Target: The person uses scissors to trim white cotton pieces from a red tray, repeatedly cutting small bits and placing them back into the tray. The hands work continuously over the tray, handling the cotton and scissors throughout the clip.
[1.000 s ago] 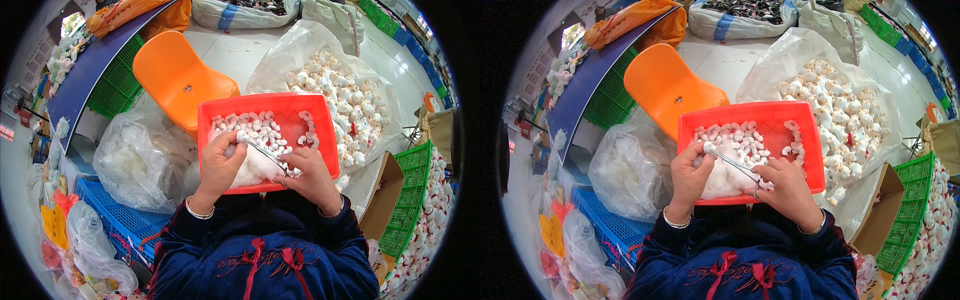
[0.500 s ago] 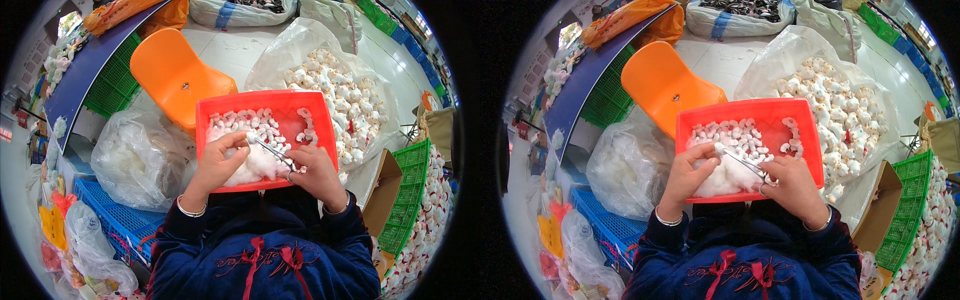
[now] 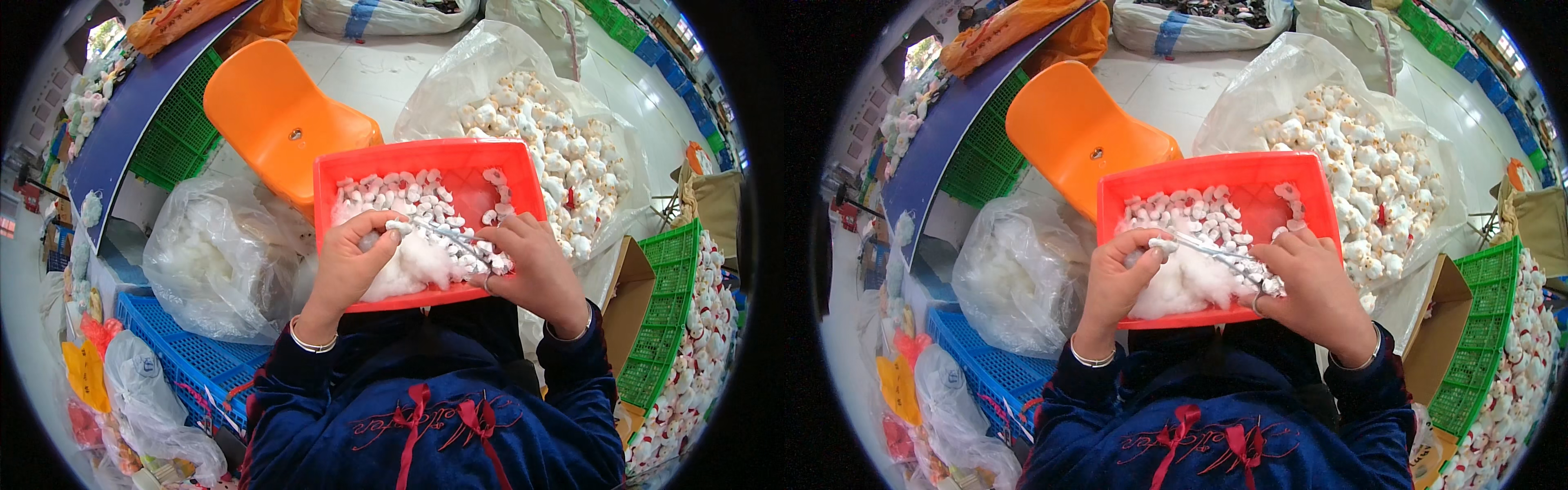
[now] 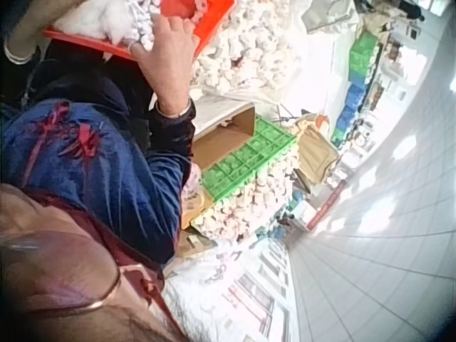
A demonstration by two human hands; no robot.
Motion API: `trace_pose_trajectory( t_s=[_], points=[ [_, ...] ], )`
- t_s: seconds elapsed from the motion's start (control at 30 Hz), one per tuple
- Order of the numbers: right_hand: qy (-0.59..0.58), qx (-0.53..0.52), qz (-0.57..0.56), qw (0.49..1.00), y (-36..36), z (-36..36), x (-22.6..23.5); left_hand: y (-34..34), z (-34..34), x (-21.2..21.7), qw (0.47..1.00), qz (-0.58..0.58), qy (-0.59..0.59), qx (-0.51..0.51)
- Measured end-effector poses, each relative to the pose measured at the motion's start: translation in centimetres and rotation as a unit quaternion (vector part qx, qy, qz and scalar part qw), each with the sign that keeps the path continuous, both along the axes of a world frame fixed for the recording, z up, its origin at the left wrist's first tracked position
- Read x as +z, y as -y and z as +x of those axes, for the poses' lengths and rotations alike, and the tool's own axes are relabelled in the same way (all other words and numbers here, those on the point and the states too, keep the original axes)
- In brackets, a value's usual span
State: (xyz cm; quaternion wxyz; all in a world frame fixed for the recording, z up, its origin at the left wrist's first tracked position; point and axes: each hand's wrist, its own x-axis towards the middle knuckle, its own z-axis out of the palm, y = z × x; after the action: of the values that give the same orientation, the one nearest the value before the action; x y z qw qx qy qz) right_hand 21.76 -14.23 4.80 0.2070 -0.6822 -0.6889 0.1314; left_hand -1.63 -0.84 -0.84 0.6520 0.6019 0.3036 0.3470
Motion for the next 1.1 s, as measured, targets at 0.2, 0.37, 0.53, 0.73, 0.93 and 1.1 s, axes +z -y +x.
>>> trace_pose_trajectory(
  t_s=[0.2, 0.37, 0.53, 0.73, 0.93, 1.1],
  points=[
    [0.030, 0.020, -0.013, 0.999, -0.2, -0.5, 0.0, 0.0, 0.0, 0.2, 0.999, 0.045, -0.010, 0.015],
    [0.035, 0.010, -0.024, 0.999, -0.1, -0.7, 0.2, 0.2, 0.0, 0.5, 0.999, 0.022, -0.005, 0.024],
    [0.039, 0.023, -0.064, 0.997, -0.1, -0.6, 0.7, -0.3, 0.3, -0.5, 0.976, 0.215, -0.018, 0.025],
    [-0.183, 0.058, -0.107, 0.976, -0.6, -0.6, -0.9, 0.8, 0.3, 0.2, 0.998, -0.027, 0.022, -0.046],
    [-0.386, 0.054, -0.133, 0.911, -0.5, -2.8, -2.9, 0.9, 0.0, -0.2, 0.998, -0.024, 0.021, -0.062],
    [-0.361, 0.013, -0.152, 0.920, -0.1, -2.3, -2.4, 0.1, -0.2, -0.5, 0.992, 0.116, -0.042, -0.001]
  ],
)
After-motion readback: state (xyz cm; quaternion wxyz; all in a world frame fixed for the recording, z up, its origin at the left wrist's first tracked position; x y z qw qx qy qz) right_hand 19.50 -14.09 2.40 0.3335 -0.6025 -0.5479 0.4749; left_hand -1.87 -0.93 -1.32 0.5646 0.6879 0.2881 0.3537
